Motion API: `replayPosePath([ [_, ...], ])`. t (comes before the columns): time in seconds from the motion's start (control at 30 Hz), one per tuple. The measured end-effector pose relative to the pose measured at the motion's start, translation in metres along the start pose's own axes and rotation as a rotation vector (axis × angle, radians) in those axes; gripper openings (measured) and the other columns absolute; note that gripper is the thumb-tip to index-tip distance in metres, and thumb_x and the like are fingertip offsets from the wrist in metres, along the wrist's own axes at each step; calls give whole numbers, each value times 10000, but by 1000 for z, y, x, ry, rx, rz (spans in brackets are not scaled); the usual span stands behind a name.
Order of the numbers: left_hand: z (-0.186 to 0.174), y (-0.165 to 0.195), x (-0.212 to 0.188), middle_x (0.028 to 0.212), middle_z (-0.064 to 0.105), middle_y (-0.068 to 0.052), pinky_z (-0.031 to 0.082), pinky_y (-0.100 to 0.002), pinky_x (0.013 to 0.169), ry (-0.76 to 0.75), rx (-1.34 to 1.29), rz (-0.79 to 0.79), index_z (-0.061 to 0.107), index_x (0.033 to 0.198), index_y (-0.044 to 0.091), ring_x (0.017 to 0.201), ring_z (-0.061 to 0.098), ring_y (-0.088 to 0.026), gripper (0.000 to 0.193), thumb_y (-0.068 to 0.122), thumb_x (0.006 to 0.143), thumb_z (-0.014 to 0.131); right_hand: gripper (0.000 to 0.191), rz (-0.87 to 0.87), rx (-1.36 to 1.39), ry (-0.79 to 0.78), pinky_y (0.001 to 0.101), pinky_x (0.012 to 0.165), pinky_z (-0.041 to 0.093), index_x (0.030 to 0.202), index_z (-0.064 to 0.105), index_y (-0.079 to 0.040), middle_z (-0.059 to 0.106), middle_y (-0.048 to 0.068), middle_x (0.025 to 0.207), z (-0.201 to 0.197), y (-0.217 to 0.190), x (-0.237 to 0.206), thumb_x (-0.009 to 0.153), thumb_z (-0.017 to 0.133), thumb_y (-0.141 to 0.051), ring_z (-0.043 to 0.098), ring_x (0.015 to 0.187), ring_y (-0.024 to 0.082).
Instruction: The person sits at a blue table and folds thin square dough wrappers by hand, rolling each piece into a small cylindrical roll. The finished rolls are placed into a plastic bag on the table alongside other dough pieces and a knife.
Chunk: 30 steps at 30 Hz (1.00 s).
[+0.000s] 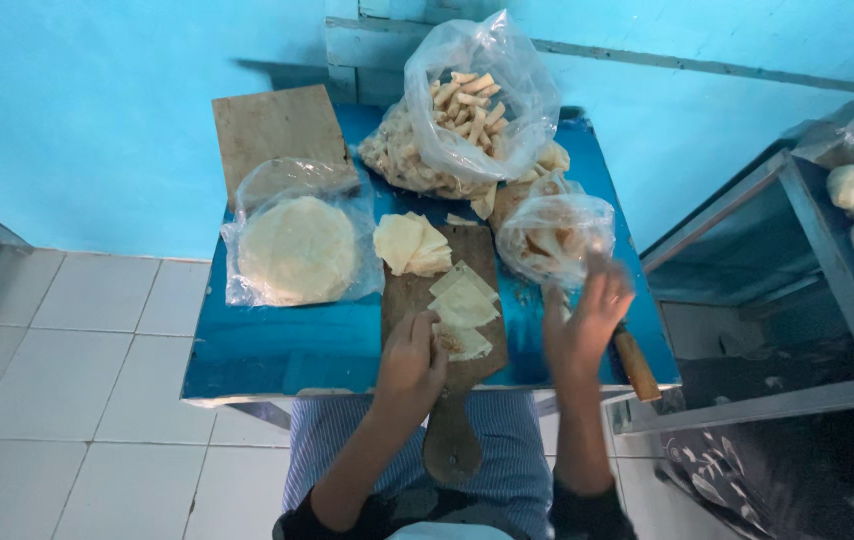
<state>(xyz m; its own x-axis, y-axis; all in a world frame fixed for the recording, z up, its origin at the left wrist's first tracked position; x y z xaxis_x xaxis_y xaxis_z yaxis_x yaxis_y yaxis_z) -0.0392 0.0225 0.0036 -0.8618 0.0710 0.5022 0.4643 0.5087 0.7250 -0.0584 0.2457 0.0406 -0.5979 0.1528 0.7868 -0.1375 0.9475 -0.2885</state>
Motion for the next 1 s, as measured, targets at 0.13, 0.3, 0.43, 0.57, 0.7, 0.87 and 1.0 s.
replayPosePath([
  [0.13,2,-4,-1,1033,609,-212,538,-471,772,-51,14,-41,571,1141,-12,937,655,-405,261,-1,890,640,566,32,272,-233,458,935,482,1303,605,-35,688,144,1112,-6,-42,-45,790,826,-127,624,1057,339],
  [0.3,-1,0,-3,1055,643,-205,545,-467,807,-28,-56,60,585,1161,-9,977,665,-407,235,3,933,642,552,166,282,-341,455,885,471,1325,617,-64,703,132,1004,0,-58,-64,801,788,-54,628,991,347],
  [0.43,1,-1,0,1051,647,-199,544,-452,841,-82,-81,41,598,1171,-2,990,662,-378,244,3,930,633,602,260,341,-440,411,838,532,1377,587,-112,722,78,902,8,-56,-62,813,771,-9,686,910,253],
  [0.57,4,-2,2,1046,643,-185,524,-458,847,-139,-56,34,603,1118,-6,1006,635,-370,251,11,873,656,651,299,491,-382,302,760,598,1425,538,-92,695,66,966,10,-57,-62,824,743,52,709,886,162],
  [0.7,5,-2,3,1030,633,-164,515,-465,846,-150,-35,42,627,1035,-6,998,620,-371,161,26,884,673,660,321,586,-301,276,735,617,1396,549,-78,611,94,1085,13,-61,-62,789,754,83,675,873,152],
  [0.87,3,0,1,986,605,-163,496,-471,818,-102,57,63,643,963,1,969,604,-362,107,52,876,681,650,263,572,-228,277,815,612,1380,558,-54,557,106,1120,12,-67,-62,776,732,110,655,941,159],
  [1.0,0,1,0,980,597,-163,483,-484,805,-56,107,68,639,928,15,948,589,-372,110,56,839,690,658,234,530,-180,304,824,585,1350,580,-42,543,116,1136,14,-67,-63,734,732,132,637,942,188],
])
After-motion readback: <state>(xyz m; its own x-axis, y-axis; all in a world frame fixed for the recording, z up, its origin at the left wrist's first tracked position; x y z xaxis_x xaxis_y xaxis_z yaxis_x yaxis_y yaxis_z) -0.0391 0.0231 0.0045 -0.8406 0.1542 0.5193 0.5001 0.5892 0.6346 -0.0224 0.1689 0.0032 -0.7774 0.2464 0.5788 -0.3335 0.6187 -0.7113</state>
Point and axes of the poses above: each hand's wrist, its own x-axis towards the middle knuckle, its own z-axis out of the palm, y = z × x, the point moved 4 cm from there along x, towards the middle knuckle
